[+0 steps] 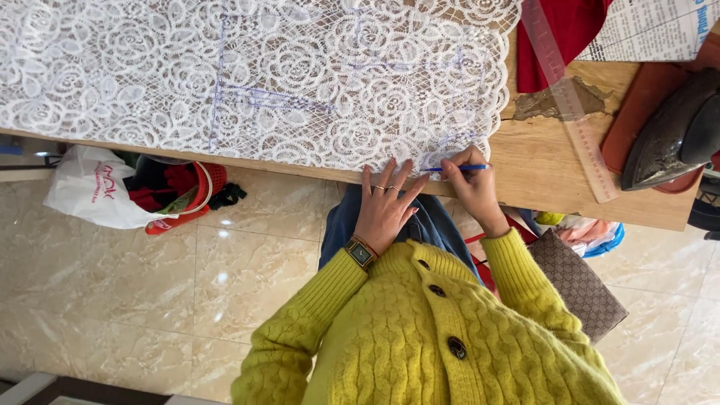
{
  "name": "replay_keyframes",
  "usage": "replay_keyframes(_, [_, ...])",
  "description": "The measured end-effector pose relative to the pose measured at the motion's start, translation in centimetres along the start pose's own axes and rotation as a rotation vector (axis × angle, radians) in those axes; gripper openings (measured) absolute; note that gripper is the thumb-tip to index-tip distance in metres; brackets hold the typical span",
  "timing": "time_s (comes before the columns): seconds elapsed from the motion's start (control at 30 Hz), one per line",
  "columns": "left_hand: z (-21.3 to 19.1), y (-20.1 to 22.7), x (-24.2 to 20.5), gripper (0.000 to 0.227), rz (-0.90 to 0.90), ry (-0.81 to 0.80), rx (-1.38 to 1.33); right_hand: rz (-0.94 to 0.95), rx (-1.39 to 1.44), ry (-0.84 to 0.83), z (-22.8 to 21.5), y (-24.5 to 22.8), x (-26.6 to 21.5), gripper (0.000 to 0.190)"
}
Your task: The person measures and marks a white lace fabric on a wooden table using a ruler and a blue pen. They then use scissors to cut the lace along the marked lines.
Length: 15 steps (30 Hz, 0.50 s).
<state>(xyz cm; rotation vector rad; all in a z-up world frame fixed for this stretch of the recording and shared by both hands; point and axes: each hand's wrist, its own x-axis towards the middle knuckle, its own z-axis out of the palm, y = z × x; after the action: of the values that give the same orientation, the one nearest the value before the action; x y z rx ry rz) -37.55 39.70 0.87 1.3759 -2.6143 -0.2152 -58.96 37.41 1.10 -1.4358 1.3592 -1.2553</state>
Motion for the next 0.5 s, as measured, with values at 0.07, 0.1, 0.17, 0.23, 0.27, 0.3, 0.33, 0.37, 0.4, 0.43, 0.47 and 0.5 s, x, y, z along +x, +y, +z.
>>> replay_keyframes(0.07, [0.2, -0.1, 0.0, 0.073, 0.005, -0.007, -0.004, 0.024, 0.026, -0.031, 0.0, 0.2, 0.0, 0.020])
replay_keyframes(0.1, [0.3, -0.1, -0.1, 0.073, 0.003, -0.006, -0.004, 0.023, 0.026, -0.034, 0.0, 0.2, 0.0, 0.020])
replay_keyframes(0.17, [0.4, -0.1, -0.1, 0.072, 0.002, -0.010, -0.022, 0.020, 0.030, -0.031, -0.1, 0.1, 0.1, 0.019])
replay_keyframes(0.23, [0.4, -0.1, -0.1, 0.071, -0.004, -0.014, -0.031, 0.024, 0.011, -0.032, -0.2, 0.4, 0.1, 0.019])
replay_keyframes(0.27, [0.4, -0.1, -0.1, 0.070, -0.009, -0.019, -0.039, 0.028, -0.008, -0.032, -0.3, 0.6, 0.1, 0.019])
replay_keyframes(0.3, [0.3, 0.0, 0.0, 0.070, -0.007, -0.019, -0.039, 0.028, -0.009, -0.031, -0.3, 0.1, 0.3, 0.019])
replay_keyframes(0.33, [0.3, -0.1, 0.0, 0.070, -0.004, -0.018, -0.029, 0.031, -0.004, 0.007, -0.2, -0.4, 0.5, 0.017])
replay_keyframes(0.37, [0.2, -0.1, 0.0, 0.070, -0.001, -0.018, -0.020, 0.034, 0.001, 0.045, -0.1, -1.0, 0.7, 0.016])
replay_keyframes(0.4, [0.3, -0.1, 0.0, 0.070, 0.000, -0.018, -0.018, 0.034, 0.002, 0.046, 0.0, -0.8, 0.6, 0.016])
replay_keyframes(0.43, [0.4, -0.1, -0.1, 0.069, -0.004, -0.022, -0.024, 0.038, 0.015, 0.030, 0.1, -0.6, 0.5, 0.016])
replay_keyframes(0.47, [0.6, -0.1, -0.1, 0.069, -0.007, -0.024, -0.031, 0.041, 0.028, 0.014, 0.2, -0.3, 0.4, 0.017])
replay_keyframes(0.5, [0.7, -0.1, -0.1, 0.069, -0.006, -0.023, -0.030, 0.041, 0.028, 0.015, 0.1, -0.1, 0.3, 0.017])
